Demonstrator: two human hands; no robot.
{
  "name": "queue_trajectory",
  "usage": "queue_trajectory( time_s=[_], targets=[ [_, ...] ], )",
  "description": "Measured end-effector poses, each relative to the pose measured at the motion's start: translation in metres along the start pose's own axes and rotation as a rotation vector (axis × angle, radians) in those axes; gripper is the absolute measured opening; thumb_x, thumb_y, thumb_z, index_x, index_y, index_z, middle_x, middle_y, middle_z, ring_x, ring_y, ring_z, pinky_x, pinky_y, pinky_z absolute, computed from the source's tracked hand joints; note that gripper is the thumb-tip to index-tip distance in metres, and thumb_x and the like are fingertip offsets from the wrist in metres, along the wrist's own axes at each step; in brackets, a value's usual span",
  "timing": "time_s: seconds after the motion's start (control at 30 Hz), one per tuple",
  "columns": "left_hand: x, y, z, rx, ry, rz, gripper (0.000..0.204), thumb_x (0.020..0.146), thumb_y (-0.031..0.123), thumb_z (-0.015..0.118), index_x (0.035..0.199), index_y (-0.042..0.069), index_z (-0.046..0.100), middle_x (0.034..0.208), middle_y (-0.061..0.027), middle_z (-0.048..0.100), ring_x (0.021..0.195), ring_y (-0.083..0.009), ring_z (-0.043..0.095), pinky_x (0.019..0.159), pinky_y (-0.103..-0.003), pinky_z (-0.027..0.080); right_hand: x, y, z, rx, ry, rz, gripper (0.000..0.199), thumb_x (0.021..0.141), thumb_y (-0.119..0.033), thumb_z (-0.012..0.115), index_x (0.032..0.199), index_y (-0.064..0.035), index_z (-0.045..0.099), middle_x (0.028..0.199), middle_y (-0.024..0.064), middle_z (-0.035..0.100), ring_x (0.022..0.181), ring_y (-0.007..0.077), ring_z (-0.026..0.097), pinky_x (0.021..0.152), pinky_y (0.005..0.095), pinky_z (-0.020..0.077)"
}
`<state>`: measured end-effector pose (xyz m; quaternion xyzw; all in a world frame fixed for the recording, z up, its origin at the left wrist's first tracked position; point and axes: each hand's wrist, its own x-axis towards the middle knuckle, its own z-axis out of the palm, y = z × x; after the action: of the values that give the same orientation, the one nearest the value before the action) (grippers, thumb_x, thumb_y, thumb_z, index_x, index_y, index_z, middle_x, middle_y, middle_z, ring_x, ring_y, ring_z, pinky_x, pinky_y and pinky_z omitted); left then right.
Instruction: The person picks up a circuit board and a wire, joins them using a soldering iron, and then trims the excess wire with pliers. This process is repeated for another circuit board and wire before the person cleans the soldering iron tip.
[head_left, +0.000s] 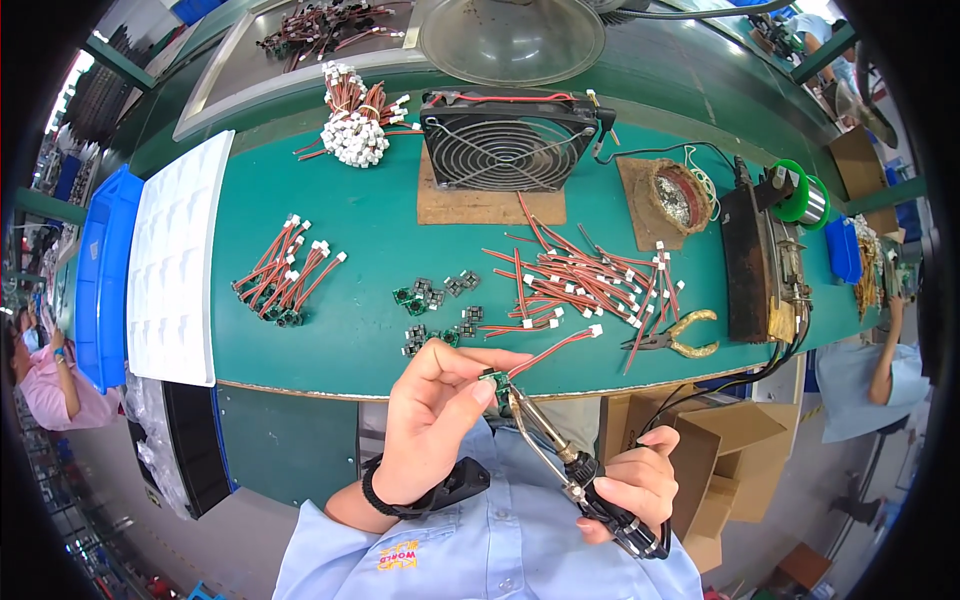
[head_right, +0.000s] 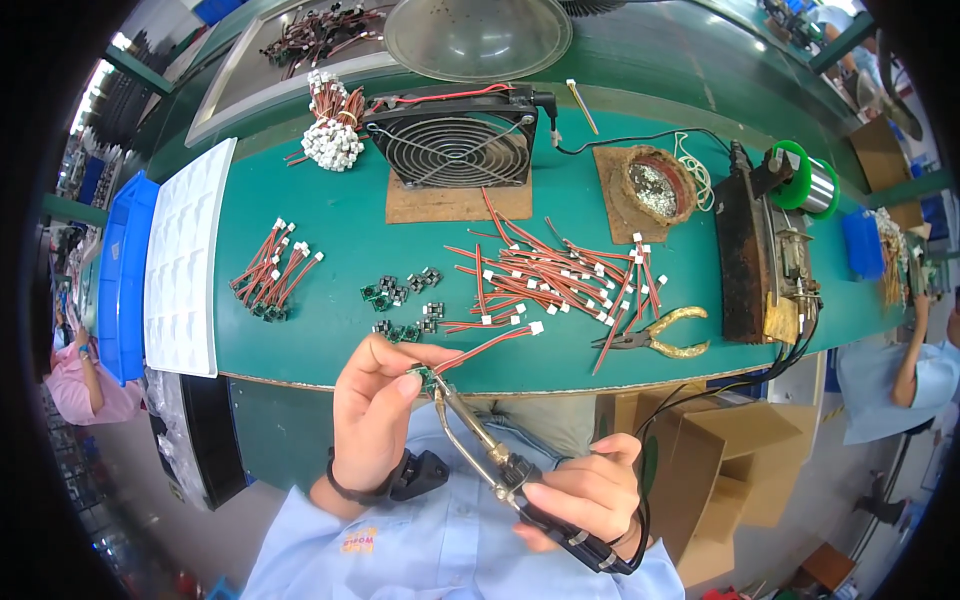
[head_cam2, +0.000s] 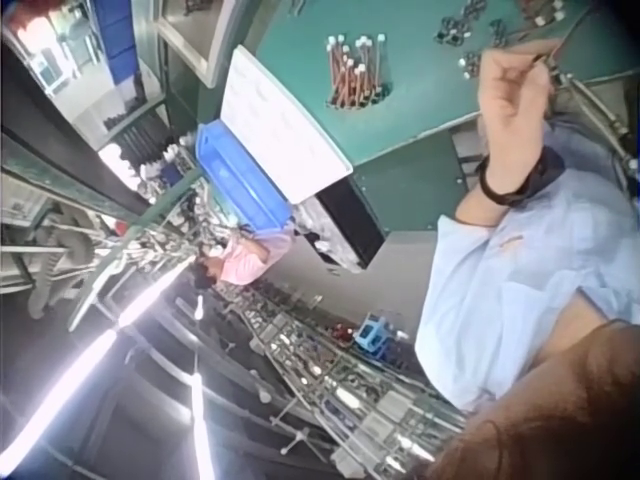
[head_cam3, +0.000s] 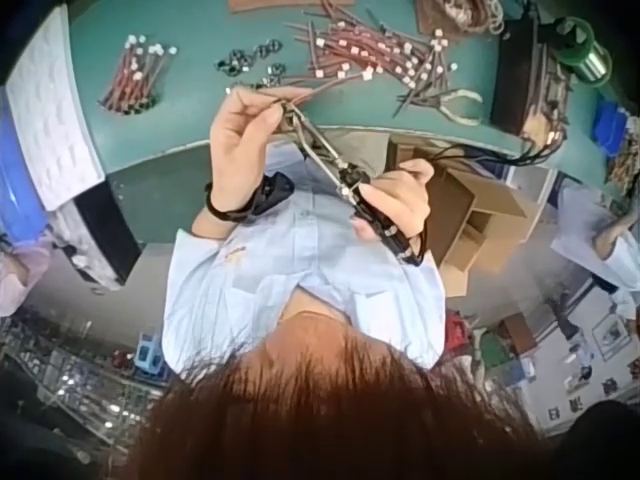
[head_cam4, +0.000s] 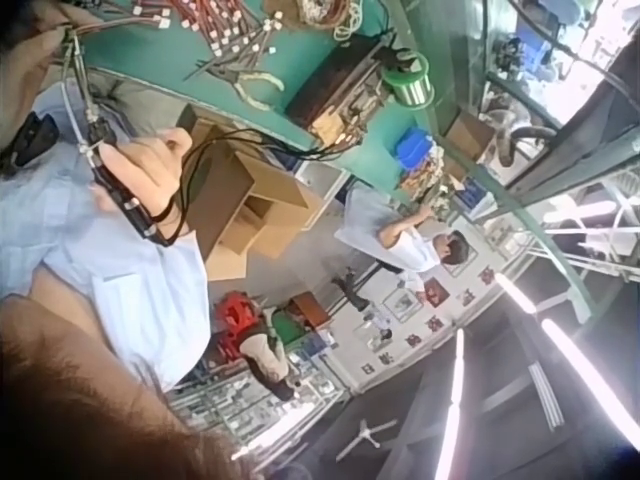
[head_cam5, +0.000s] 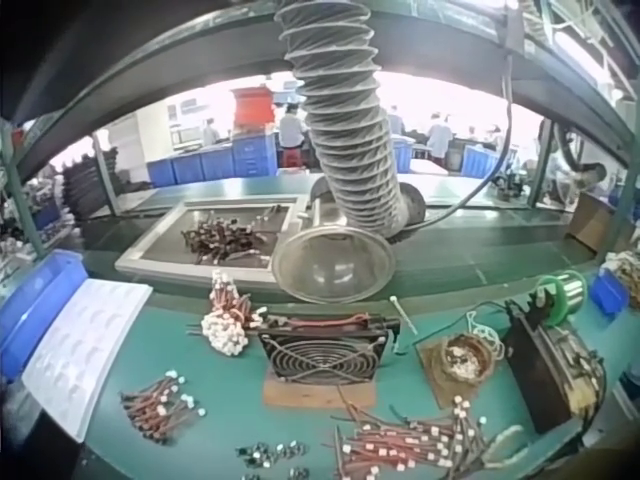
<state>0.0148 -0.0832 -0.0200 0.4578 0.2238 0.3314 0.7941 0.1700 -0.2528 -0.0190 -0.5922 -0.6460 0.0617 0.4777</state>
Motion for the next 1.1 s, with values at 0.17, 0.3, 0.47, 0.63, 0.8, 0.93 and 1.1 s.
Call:
queue_trajectory(
  time_s=[0.17, 0.3, 0.47, 0.63, 0.8, 0.93, 1.1],
  targets=[
    [0.000, 0.004, 0.008, 0.017, 0.080, -0.037, 0.007, 0.090, 0.005, 0.052, 0.093, 0.004, 0.046, 0.112, -0.0251, 0.061, 0.097, -0.0199, 0.056, 0.089, -0.035, 0.042, 0.000, 0.000, -0.002, -0.013, -0.012, 0.001, 0.047, 0.074, -0.047, 0.072, 0.103, -0.0120, 0.061, 0.059, -0.0004, 0.057, 0.051, 0.0155, 0.052, 0.076, 0.0411, 0.0323],
    [0.001, 0.000, 0.003, 0.028, 0.051, -0.015, 0.007, 0.091, 0.003, 0.051, 0.095, 0.004, 0.045, 0.114, -0.0239, 0.060, 0.090, -0.0128, 0.054, 0.082, -0.030, 0.043, 0.001, -0.001, -0.003, -0.059, -0.017, 0.000, 0.047, 0.075, -0.047, 0.071, 0.104, -0.0117, 0.060, 0.056, -0.0011, 0.056, 0.054, 0.0142, 0.053, 0.077, 0.0422, 0.0328],
    [-0.001, 0.004, 0.002, 0.009, 0.030, -0.016, 0.006, 0.092, 0.003, 0.051, 0.093, 0.005, 0.045, 0.117, -0.0228, 0.059, 0.083, -0.0079, 0.054, 0.074, -0.025, 0.045, -0.001, 0.012, -0.007, -0.193, 0.328, 0.080, 0.038, 0.081, -0.023, 0.067, 0.114, -0.0064, 0.055, 0.086, 0.0077, 0.061, 0.073, 0.0139, 0.055, 0.077, 0.0358, 0.0392],
    [0.000, 0.011, 0.004, -0.126, 0.027, -0.157, 0.006, 0.092, 0.007, 0.053, 0.090, 0.006, 0.047, 0.117, -0.0237, 0.059, 0.086, -0.0114, 0.056, 0.076, -0.026, 0.045, 0.028, 0.075, 0.001, -0.398, 0.546, 0.379, 0.047, 0.083, 0.002, 0.061, 0.129, -0.0031, 0.049, 0.111, 0.0105, 0.057, 0.091, 0.0146, 0.055, 0.084, 0.0269, 0.0456],
    [0.001, 0.016, 0.000, -0.330, 0.000, -0.299, 0.010, 0.089, 0.012, 0.056, 0.088, 0.006, 0.048, 0.112, -0.0243, 0.060, 0.089, -0.0171, 0.057, 0.077, -0.030, 0.045, 0.039, 0.099, 0.000, -0.358, 0.415, 0.585, 0.049, 0.079, -0.001, 0.068, 0.125, -0.0048, 0.053, 0.105, 0.0106, 0.058, 0.094, 0.0202, 0.054, 0.086, 0.0323, 0.0440],
    [0.002, 0.014, 0.002, -0.296, 0.025, -0.300, 0.015, 0.086, 0.016, 0.058, 0.087, 0.005, 0.048, 0.103, -0.0235, 0.063, 0.086, -0.0237, 0.059, 0.076, -0.035, 0.047, 0.037, 0.089, -0.001, -0.230, 0.520, 0.652, 0.051, 0.078, 0.001, 0.069, 0.126, -0.0082, 0.055, 0.105, 0.0114, 0.059, 0.096, 0.0181, 0.055, 0.086, 0.0306, 0.0441],
    [-0.008, 0.005, -0.018, -0.122, -0.083, -0.275, 0.007, 0.089, 0.007, 0.055, 0.090, 0.005, 0.048, 0.109, -0.0248, 0.062, 0.097, -0.0213, 0.059, 0.083, -0.033, 0.045, 0.035, 0.069, 0.005, -0.250, 0.375, 0.537, 0.034, 0.085, 0.001, 0.062, 0.118, -0.0029, 0.052, 0.097, 0.0092, 0.064, 0.085, 0.0132, 0.062, 0.076, 0.0251, 0.0482]
  ],
)
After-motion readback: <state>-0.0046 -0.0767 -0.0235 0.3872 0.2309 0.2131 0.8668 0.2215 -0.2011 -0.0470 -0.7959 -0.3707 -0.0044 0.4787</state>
